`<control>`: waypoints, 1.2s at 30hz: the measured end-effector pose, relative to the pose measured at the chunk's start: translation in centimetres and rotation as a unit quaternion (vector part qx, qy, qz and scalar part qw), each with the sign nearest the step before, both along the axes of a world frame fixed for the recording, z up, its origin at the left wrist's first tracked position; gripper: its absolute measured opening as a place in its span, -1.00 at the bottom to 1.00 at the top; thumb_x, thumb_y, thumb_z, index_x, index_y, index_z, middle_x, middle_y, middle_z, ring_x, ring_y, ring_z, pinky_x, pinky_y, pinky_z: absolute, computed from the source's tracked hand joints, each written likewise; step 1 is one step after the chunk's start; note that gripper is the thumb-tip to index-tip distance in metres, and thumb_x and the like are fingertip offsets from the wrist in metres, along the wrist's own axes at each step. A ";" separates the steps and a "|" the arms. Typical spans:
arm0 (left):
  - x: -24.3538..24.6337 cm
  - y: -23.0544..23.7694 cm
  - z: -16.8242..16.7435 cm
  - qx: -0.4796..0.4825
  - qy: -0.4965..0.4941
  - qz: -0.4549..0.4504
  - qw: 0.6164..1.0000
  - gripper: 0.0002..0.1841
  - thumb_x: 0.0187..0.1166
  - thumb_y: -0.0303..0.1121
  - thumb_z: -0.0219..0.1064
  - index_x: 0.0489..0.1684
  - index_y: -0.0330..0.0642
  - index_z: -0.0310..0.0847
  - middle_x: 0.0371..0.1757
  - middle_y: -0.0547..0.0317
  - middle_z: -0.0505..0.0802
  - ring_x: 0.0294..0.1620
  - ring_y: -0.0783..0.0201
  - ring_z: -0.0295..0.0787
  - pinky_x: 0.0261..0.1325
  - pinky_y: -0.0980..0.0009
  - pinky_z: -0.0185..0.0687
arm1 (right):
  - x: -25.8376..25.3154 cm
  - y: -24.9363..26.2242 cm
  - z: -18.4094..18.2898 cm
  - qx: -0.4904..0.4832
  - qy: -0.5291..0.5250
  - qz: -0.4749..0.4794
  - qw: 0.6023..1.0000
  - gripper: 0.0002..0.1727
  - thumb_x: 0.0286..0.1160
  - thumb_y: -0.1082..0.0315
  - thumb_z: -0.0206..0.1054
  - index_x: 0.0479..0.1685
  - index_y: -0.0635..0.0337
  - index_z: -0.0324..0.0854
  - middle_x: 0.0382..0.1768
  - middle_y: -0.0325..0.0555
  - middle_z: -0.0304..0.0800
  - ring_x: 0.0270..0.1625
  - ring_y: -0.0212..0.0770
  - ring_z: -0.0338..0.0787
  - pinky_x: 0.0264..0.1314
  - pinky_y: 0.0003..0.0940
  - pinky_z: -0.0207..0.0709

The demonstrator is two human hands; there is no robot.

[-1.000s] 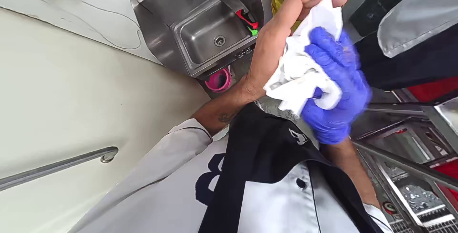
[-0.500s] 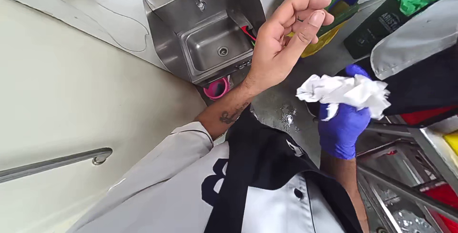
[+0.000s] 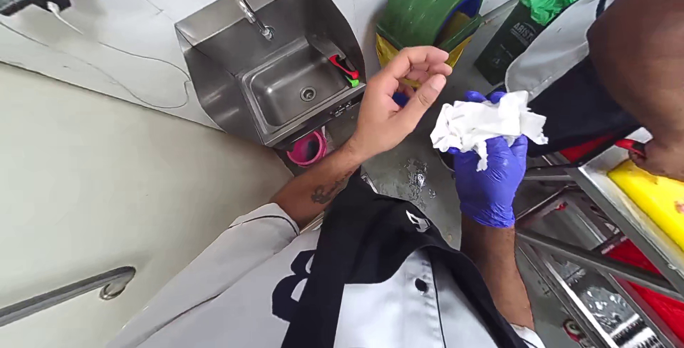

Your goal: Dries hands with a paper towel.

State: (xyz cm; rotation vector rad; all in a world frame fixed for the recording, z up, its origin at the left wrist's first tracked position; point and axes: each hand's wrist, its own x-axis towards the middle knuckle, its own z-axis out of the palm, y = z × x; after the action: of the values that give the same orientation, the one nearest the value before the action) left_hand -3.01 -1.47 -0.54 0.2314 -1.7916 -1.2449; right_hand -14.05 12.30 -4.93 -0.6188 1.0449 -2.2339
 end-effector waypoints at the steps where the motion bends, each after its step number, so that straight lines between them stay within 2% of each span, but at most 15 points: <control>1: -0.1 0.1 0.0 -0.015 0.001 0.008 1.000 -0.68 0.64 -0.50 0.27 0.27 -0.52 0.55 0.09 -0.10 0.86 0.00 0.23 0.84 -0.06 0.34 0.80 | -0.2 0.1 0.1 -0.002 0.000 -0.026 1.000 -0.68 0.68 0.53 -0.03 0.27 0.07 0.45 0.12 -0.15 0.85 -0.16 -0.24 0.90 -0.29 -0.33 0.83; 6: -0.6 0.5 -0.1 -0.068 -0.001 0.026 0.997 -0.70 0.55 -0.51 0.36 0.18 -0.49 0.62 0.06 -0.08 0.87 -0.04 0.26 0.82 -0.06 0.35 0.76 | -0.9 0.6 0.2 -0.037 0.064 -0.188 0.979 -0.67 0.59 0.62 -0.03 0.21 0.20 0.46 0.12 -0.09 0.83 0.13 -0.13 0.86 0.08 -0.17 0.82; 9: -0.8 0.8 -0.5 -0.084 -0.008 0.030 0.996 -0.72 0.51 -0.50 0.41 0.12 -0.45 0.70 0.06 -0.05 0.88 -0.03 0.24 0.82 -0.04 0.32 0.78 | -0.3 1.0 0.1 -0.034 0.140 -0.242 0.959 -0.71 0.56 0.59 0.09 0.19 0.23 0.52 0.12 -0.18 0.82 0.20 -0.24 0.81 0.26 -0.23 0.74; 11: -0.9 1.1 -0.9 -0.107 -0.014 0.038 0.993 -0.63 0.43 -0.43 0.51 0.17 -0.41 0.70 0.14 -0.07 0.85 0.08 0.20 0.81 0.06 0.27 0.80 | 0.7 1.6 0.3 -0.020 0.224 -0.178 0.958 -0.72 0.65 0.25 0.29 0.26 0.00 0.67 0.27 -0.37 0.81 0.33 -0.36 0.75 0.42 -0.31 0.65; 12: -1.2 1.3 -1.3 -0.118 -0.011 0.043 0.992 -0.52 0.39 -0.34 0.55 0.27 -0.36 0.67 0.25 -0.09 0.81 0.18 0.17 0.78 0.14 0.24 0.80 | 1.1 1.8 0.7 -0.015 0.268 -0.119 0.956 -0.65 0.67 0.10 0.29 0.31 -0.03 0.71 0.40 -0.32 0.73 0.47 -0.33 0.66 0.56 -0.30 0.55; 13: -1.6 1.4 -1.5 -0.127 -0.009 0.044 0.991 -0.40 0.39 -0.21 0.57 0.41 -0.28 0.59 0.38 -0.09 0.75 0.31 0.15 0.74 0.25 0.19 0.77 | 1.4 1.5 1.1 -0.022 0.298 -0.072 0.952 -0.62 0.62 0.09 0.31 0.25 0.09 0.75 0.48 -0.08 0.65 0.56 -0.18 0.58 0.64 -0.21 0.48; 15: -2.2 1.7 -2.3 -0.131 0.007 0.037 0.991 -0.26 0.44 -0.06 0.53 0.62 -0.13 0.40 0.52 -0.06 0.64 0.44 0.12 0.66 0.36 0.14 0.70 | 2.2 0.7 0.9 -0.018 0.324 -0.060 0.944 -0.67 0.49 0.21 0.40 0.08 0.24 0.74 0.46 0.19 0.60 0.56 -0.01 0.56 0.61 -0.11 0.51; 16: -2.4 1.9 -2.7 -0.131 0.019 0.034 0.991 -0.19 0.41 -0.03 0.55 0.69 -0.05 0.32 0.56 -0.04 0.60 0.46 0.11 0.64 0.36 0.15 0.69 | 2.5 0.5 0.4 -0.013 0.330 -0.084 0.940 -0.68 0.47 0.27 0.42 0.09 0.27 0.71 0.40 0.19 0.64 0.52 -0.03 0.61 0.56 -0.13 0.57; 19: -2.9 2.6 -3.4 -0.146 0.034 0.042 0.988 -0.12 0.35 -0.08 0.57 0.76 0.21 0.17 0.63 0.13 0.55 0.51 0.17 0.60 0.42 0.21 0.65 | 2.5 0.5 -1.0 0.023 0.367 -0.157 0.917 -0.47 0.56 0.29 0.31 0.45 0.38 0.43 0.32 0.12 0.72 0.38 -0.16 0.74 0.47 -0.22 0.66; 21: -3.3 3.0 -3.5 -0.183 0.030 0.052 0.981 -0.10 0.34 -0.15 0.59 0.76 0.34 0.13 0.63 0.20 0.52 0.55 0.21 0.57 0.47 0.24 0.63 | 2.2 0.7 -1.6 0.056 0.366 -0.187 0.910 -0.49 0.62 0.25 0.24 0.45 0.41 0.46 0.24 0.06 0.77 0.28 -0.31 0.77 0.39 -0.36 0.67; 23: -3.8 3.3 -3.6 -0.224 0.026 0.054 0.973 -0.11 0.36 -0.18 0.59 0.75 0.38 0.13 0.60 0.18 0.54 0.56 0.21 0.57 0.49 0.24 0.62 | 1.9 0.8 -2.0 0.064 0.338 -0.206 0.916 -0.58 0.65 0.25 0.23 0.30 0.40 0.58 0.11 -0.02 0.83 0.16 -0.41 0.81 0.26 -0.45 0.71; 28: -4.5 4.4 -3.9 -0.266 0.000 0.019 0.964 -0.15 0.38 -0.23 0.53 0.74 0.36 0.16 0.56 0.14 0.60 0.56 0.17 0.57 0.54 0.20 0.59 | 1.1 1.8 -2.3 0.067 0.310 -0.203 0.926 -0.70 0.66 0.31 0.18 0.07 0.38 0.67 -0.13 -0.14 0.86 -0.04 -0.51 0.81 0.09 -0.54 0.72; 31: -4.7 5.1 -4.0 -0.289 -0.024 -0.001 0.957 -0.27 0.45 -0.30 0.45 0.69 0.31 0.28 0.55 0.14 0.63 0.56 0.15 0.57 0.57 0.14 0.55 | 0.8 2.3 -2.4 0.080 0.290 -0.199 0.933 -0.72 0.69 0.36 0.12 -0.03 0.38 0.69 -0.24 -0.17 0.84 -0.15 -0.53 0.81 -0.01 -0.55 0.73; 34: -5.0 5.6 -3.6 -0.281 -0.038 -0.041 0.958 -0.35 0.44 -0.35 0.41 0.63 0.14 0.44 0.52 0.03 0.67 0.53 0.10 0.59 0.51 0.11 0.59 | 0.5 3.0 -1.9 0.088 0.273 -0.185 0.940 -0.73 0.68 0.39 0.11 -0.05 0.40 0.69 -0.27 -0.21 0.83 -0.16 -0.58 0.79 -0.01 -0.59 0.72; 36: -4.8 5.9 -3.0 -0.236 -0.057 -0.083 0.967 -0.27 0.26 -0.37 0.49 0.60 -0.10 0.46 0.51 -0.09 0.66 0.50 0.07 0.62 0.50 0.10 0.64 | 0.6 3.7 -1.3 0.093 0.245 -0.158 0.952 -0.77 0.64 0.47 0.13 -0.06 0.40 0.69 -0.25 -0.28 0.84 -0.14 -0.63 0.78 0.04 -0.63 0.70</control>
State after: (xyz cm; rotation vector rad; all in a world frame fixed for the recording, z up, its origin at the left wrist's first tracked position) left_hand -7.86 4.42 -3.57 -0.1237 -2.1837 -0.8909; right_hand -13.41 16.00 -6.27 -1.0132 1.6843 -2.2583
